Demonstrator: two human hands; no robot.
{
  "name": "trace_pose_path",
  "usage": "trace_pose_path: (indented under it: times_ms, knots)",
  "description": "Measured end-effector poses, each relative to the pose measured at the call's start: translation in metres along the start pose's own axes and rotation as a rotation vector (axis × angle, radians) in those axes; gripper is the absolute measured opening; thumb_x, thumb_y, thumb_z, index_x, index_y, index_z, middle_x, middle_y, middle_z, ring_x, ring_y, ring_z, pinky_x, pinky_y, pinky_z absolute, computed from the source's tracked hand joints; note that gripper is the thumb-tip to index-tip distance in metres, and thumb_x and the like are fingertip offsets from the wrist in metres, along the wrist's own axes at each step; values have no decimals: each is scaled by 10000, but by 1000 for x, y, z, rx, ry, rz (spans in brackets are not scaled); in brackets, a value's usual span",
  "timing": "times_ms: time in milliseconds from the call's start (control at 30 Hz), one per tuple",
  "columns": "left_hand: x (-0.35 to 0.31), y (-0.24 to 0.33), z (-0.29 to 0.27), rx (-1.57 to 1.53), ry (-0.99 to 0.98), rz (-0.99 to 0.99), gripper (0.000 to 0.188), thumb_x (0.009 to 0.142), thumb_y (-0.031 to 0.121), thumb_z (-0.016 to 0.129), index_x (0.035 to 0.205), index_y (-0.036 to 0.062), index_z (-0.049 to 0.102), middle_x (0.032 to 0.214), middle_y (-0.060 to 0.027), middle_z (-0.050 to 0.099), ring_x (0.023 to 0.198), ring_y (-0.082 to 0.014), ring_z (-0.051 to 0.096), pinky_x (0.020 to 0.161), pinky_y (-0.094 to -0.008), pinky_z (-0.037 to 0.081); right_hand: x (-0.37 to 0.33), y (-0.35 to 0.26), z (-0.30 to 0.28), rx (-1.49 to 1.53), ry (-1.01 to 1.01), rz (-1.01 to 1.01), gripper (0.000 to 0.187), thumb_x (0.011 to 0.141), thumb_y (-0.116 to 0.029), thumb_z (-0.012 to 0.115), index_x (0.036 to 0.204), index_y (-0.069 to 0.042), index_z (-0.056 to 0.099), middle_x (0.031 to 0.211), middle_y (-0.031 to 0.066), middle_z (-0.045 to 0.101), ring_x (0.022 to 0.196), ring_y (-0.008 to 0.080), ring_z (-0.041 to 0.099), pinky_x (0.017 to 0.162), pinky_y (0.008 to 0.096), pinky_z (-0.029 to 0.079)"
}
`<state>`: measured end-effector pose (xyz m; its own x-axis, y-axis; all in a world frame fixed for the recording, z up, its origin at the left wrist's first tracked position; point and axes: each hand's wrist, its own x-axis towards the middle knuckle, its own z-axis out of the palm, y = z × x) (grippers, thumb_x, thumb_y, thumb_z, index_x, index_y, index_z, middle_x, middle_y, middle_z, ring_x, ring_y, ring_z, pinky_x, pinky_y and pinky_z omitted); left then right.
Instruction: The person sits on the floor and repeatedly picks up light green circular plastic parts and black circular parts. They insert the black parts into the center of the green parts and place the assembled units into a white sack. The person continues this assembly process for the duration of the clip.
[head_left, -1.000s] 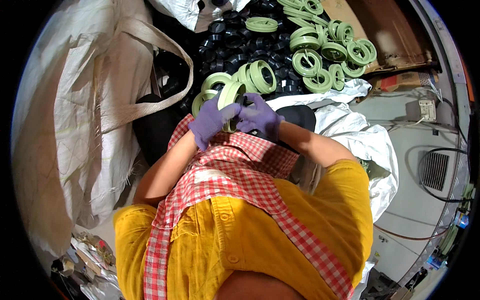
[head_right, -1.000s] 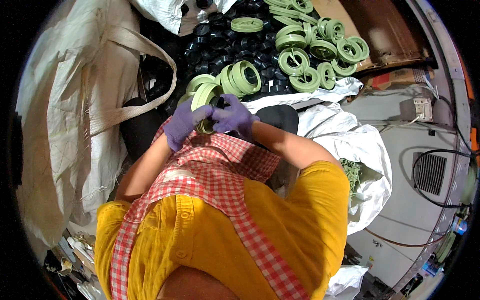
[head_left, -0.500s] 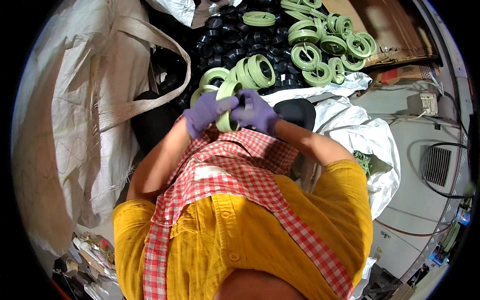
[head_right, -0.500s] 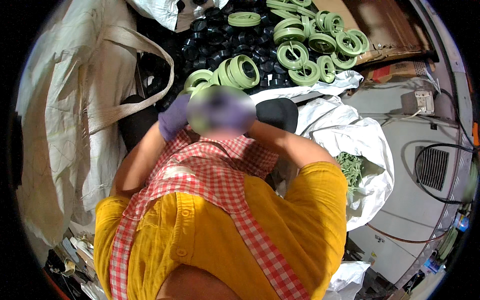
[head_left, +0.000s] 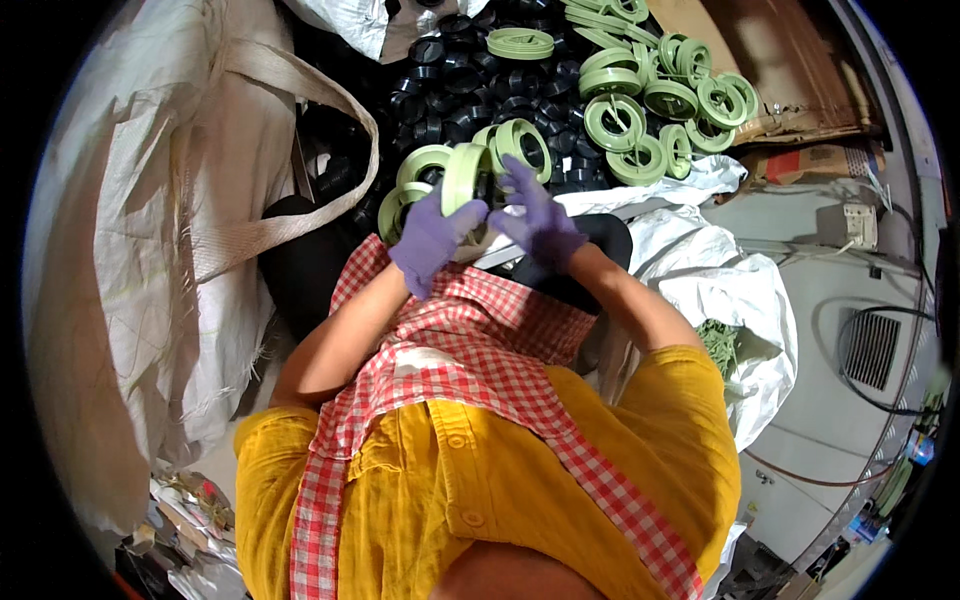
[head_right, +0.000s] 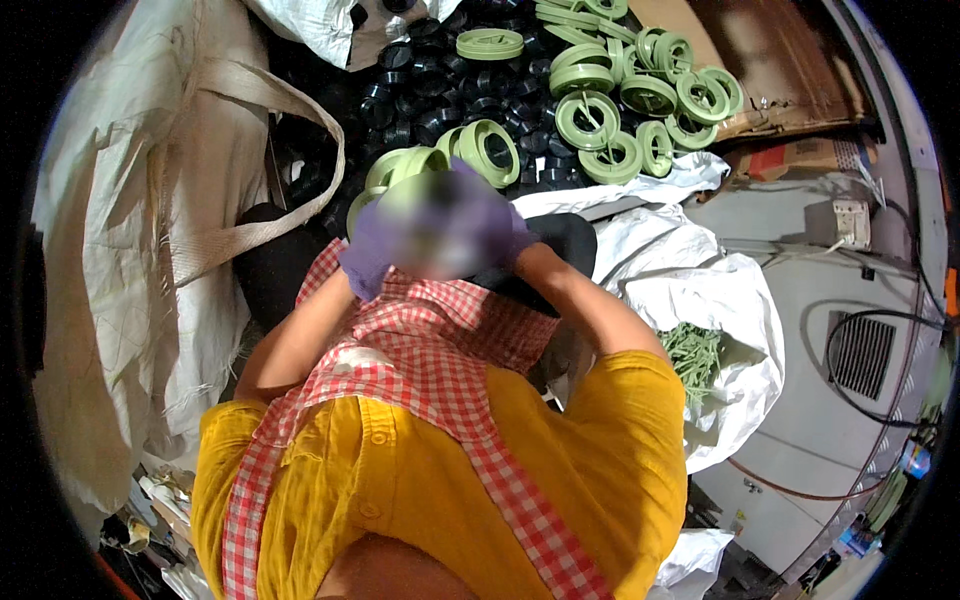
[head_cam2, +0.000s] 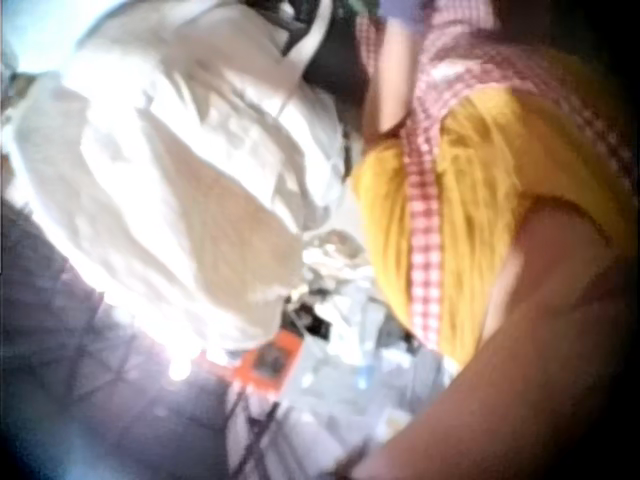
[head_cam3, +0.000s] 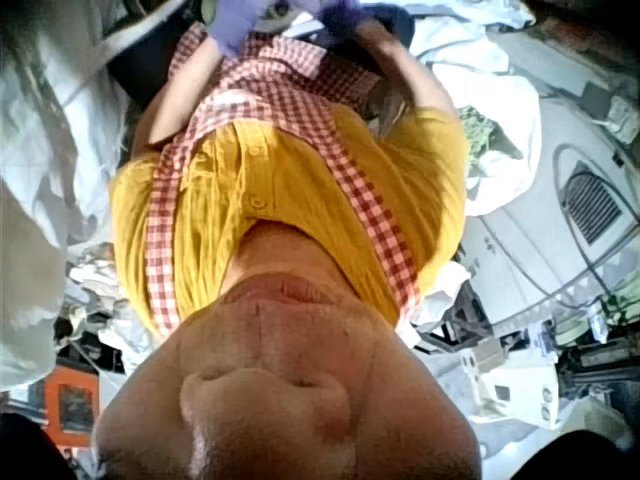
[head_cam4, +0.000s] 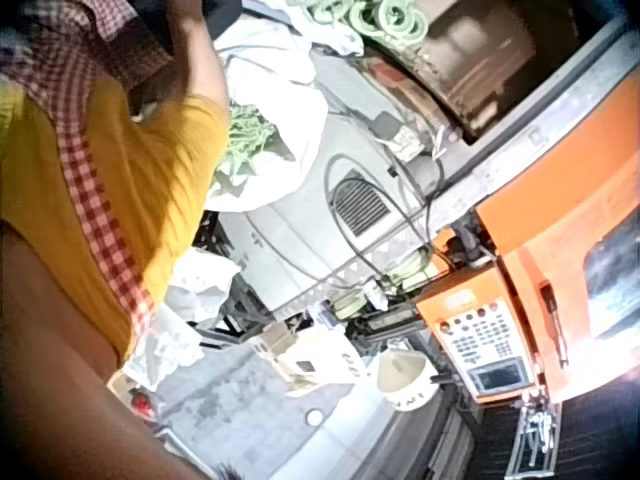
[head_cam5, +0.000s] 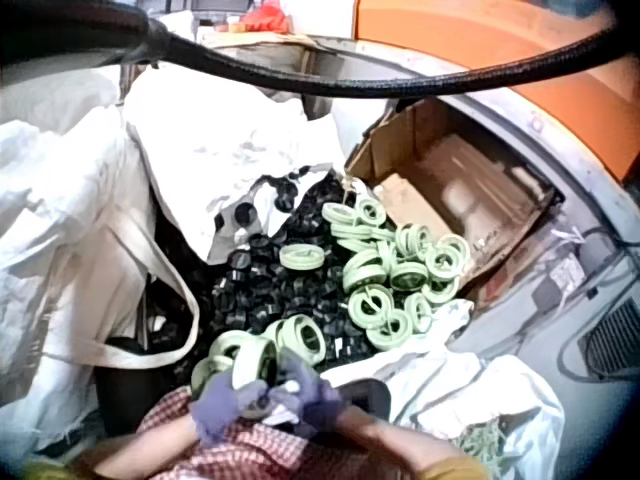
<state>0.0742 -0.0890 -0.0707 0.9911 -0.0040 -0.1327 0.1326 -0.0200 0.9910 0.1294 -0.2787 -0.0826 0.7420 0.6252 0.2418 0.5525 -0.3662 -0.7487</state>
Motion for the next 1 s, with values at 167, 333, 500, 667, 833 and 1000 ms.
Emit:
trace_pose_path:
  times_ms: [167,333,500,667,833,1000]
  knots:
    - [14,19,40,-89,13,-43,595,761,232,701,1279,55,468,1119,-181,594,842,-307,651,705,-327,530,8,19,-7,689,80,426,483,848,-76,562,1296,-52,383,1055,93,519,912,158,566,804,294,479]
    - [55,-27,48,682,-197,818,513,709,147,674,1201,112,533,1180,-131,568,1105,-287,538,928,-439,433,24,34,-39,539,-258,63,314,939,-182,455,1230,-64,460,937,44,560,800,165,556,703,290,476]
    - [85,-43,23,804,222,418,558,711,183,624,1234,36,498,1294,-190,477,1171,-332,477,1009,-436,364,39,44,-86,-92,-252,227,491,810,-218,646,1243,-45,492,1189,100,554,1063,219,540,920,332,436]
    - [113,-85,33,330,227,-678,710,690,360,662,1271,0,470,1262,-260,498,1166,-358,500,979,-371,408,57,131,-68,23,396,761,496,828,-389,593,1146,-10,551,1051,184,622,947,287,603,824,348,458]
    - [118,-95,47,5,135,-528,701,656,268,732,1253,5,477,1145,-175,600,1039,-271,592,890,-338,470,45,198,-32,-64,-90,885,548,881,-448,456,1231,-30,512,1183,139,573,1026,236,567,892,318,428]
    - [108,-90,75,-392,148,-315,705,646,45,736,1275,14,419,1096,-131,606,1001,-212,596,829,-324,499,31,202,-39,689,-40,1077,498,903,-393,443,1269,-62,514,1223,94,564,1033,169,546,907,290,409]
